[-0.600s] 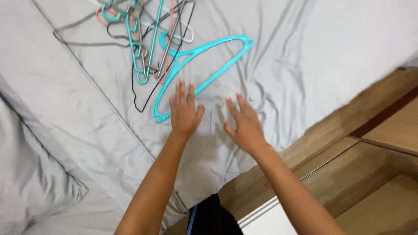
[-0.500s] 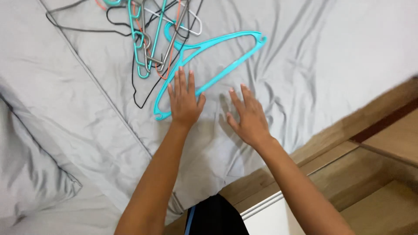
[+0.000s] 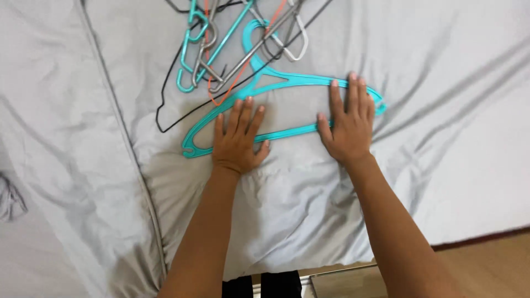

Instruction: Hanging a white t-shirt on a plastic hanger and placing it in a closet.

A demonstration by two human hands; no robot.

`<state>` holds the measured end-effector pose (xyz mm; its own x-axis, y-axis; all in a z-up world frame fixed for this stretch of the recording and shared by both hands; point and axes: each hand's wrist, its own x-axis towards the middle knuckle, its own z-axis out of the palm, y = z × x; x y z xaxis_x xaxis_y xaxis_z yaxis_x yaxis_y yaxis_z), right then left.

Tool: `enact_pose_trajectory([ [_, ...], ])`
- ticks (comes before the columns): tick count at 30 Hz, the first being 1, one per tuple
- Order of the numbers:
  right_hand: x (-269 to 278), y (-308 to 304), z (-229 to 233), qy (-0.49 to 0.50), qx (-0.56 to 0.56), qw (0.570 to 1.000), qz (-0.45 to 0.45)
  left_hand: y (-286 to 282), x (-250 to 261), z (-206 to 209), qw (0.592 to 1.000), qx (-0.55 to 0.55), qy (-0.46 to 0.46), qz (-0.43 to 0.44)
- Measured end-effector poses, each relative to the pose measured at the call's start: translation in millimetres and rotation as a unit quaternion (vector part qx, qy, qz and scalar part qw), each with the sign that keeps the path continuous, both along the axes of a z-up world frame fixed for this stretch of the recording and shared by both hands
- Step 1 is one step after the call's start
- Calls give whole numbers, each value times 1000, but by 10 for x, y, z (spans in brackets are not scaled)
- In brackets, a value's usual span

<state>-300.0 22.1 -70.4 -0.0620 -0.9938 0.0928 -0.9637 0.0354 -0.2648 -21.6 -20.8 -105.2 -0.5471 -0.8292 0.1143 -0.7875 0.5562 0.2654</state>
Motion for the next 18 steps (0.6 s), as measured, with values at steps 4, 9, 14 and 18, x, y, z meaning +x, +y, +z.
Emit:
enact_pose_trajectory([
  [4,42,-26,-156,-17,-26,999,-14,-1,5,-31,1000,2,-22,14],
  [9,-6,3,-296,27,-41,998,-28,19,-25,-31,999,-26,-30,13],
  [14,-46,1,-429,17,-53,998,-20,-6,-41,-68,1000,-15,-23,12],
  [18,-29,11,-495,17,-58,998,-23,-6,-27,-29,999,-25,-31,12],
])
